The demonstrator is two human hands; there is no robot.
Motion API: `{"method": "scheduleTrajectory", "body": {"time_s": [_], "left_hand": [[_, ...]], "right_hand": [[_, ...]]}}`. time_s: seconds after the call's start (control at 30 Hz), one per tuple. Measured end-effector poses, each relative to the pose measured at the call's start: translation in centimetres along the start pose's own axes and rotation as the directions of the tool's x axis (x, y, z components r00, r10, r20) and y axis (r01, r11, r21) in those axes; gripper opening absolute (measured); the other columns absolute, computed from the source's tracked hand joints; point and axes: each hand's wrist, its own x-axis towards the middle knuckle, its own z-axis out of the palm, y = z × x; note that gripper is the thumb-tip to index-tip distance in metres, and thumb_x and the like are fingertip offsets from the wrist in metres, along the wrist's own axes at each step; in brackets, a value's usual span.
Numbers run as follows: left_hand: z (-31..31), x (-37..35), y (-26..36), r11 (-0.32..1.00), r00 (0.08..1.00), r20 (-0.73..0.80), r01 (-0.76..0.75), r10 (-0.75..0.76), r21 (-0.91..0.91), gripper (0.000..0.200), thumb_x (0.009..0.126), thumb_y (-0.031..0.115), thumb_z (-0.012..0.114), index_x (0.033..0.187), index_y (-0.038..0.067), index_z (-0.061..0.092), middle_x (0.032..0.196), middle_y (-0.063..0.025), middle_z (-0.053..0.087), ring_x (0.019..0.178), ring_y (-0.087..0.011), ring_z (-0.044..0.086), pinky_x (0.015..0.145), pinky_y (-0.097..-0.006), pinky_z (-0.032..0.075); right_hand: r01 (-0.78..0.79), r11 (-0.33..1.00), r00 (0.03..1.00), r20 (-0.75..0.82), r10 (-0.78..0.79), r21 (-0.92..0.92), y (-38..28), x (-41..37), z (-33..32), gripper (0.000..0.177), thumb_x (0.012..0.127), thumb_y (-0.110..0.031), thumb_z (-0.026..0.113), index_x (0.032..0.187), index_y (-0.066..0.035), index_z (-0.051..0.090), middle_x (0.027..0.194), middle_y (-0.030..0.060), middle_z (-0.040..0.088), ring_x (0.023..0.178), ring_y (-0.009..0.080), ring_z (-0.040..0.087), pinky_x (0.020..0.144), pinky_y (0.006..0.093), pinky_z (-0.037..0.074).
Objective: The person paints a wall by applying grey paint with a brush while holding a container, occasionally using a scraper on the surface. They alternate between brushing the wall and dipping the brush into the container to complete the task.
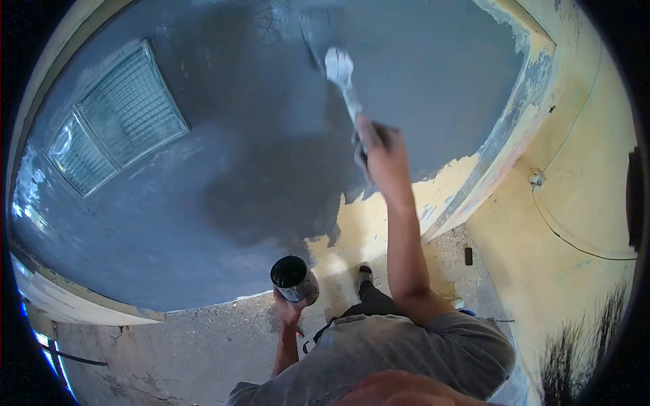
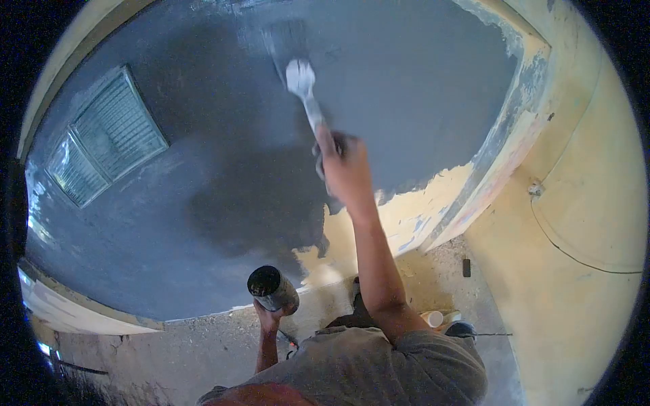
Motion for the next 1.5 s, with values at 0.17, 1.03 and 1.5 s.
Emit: {"method": "scheduleTrajectory", "body": {"time_s": [0.17,1.03,1.5], "left_hand": [[0.5,0.9,-1.4,0.996,0.998,-0.018,-0.067,0.066,-0.05,0.088,0.05,0.024,0.087,0.125,0.002,0.046,0.119,-0.0095,0.056,0.108,-0.0246,0.056,0.094,-0.0395,0.045],[-1.5,-1.6,4.3,0.964,0.993,-0.112,-0.051,0.022,-0.262,0.091,0.049,0.019,0.09,0.127,0.004,0.047,0.116,-0.0098,0.06,0.104,-0.0225,0.06,0.091,-0.0376,0.048],[-1.1,-0.6,5.8,0.984,1.0,-0.027,-0.008,0.003,-0.178,0.087,0.049,0.019,0.088,0.125,0.003,0.048,0.115,-0.0095,0.059,0.104,-0.0241,0.058,0.092,-0.0383,0.046]], "right_hand": [[-0.173,0.981,0.985,0.01,0.175,-0.092,3.4,-6.0,-2.8,0.043,0.094,-0.038,0.059,0.068,-0.004,0.055,0.047,-0.0044,0.039,0.034,0.0049,0.034,0.032,0.0234,0.021],[-0.166,0.974,0.97,0.155,0.189,-0.152,1.5,-2.9,2.0,0.042,0.094,-0.034,0.059,0.067,-0.002,0.058,0.053,-0.0002,0.048,0.048,0.0078,0.045,0.046,0.0264,0.034],[0.55,0.427,0.768,0.234,-0.596,-0.717,-9.6,-4.3,-11.1,0.029,0.089,-0.016,0.066,0.118,-0.009,0.067,0.063,0.0069,0.048,0.054,0.0106,0.04,0.048,0.0252,0.032]]}}
